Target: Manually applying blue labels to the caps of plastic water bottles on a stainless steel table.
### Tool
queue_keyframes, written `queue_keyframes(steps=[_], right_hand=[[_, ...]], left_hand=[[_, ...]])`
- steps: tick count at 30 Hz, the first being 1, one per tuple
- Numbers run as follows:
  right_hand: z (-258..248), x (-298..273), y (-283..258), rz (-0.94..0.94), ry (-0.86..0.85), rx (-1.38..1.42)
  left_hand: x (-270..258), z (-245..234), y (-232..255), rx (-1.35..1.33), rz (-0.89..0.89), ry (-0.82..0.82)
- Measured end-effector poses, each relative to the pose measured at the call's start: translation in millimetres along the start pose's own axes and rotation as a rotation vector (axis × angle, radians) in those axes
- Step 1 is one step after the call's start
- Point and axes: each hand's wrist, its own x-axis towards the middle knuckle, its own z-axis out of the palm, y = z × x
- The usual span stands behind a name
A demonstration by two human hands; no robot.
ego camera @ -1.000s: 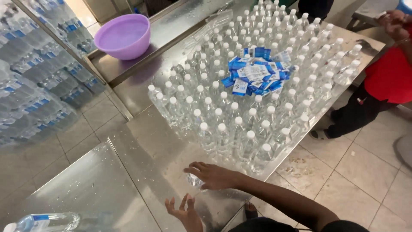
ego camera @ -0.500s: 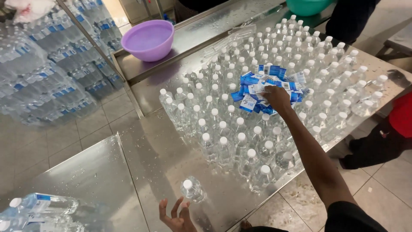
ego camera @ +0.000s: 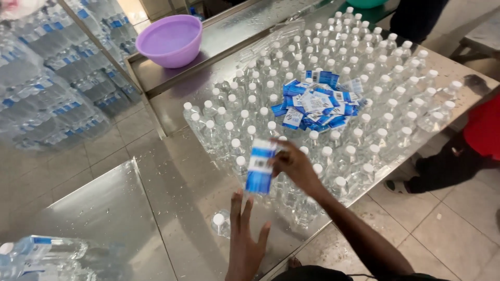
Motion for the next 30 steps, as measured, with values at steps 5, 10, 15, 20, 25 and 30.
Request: queue_keyframes(steps=[5, 10, 15, 20, 25, 30], right_hand=[[49, -66, 35, -0.034, -0.192, 0.213], [59, -79, 57, -0.069, -0.147, 0.321], [86, -76, 89, -0.148, 0.053, 0.044], [122, -92, 95, -0.046, 0.227, 0.029], [138, -94, 114, -0.461, 0.343, -0.273], [157, -119, 64, -1.215, 0.118, -0.337]], left_hand=[[1, 21, -20, 0.322, 0.132, 0.034], [-21, 14, -40, -0.039, -0.187, -0.143], [-8, -12, 8, -0.477, -0.365, 0.010], [-20, -15, -6, -0.606, -0.668, 0.139], [-28, -7, -37, -0.635, -0.755, 0.267], [-35, 46, -88, -2.766, -0.245, 0.199]])
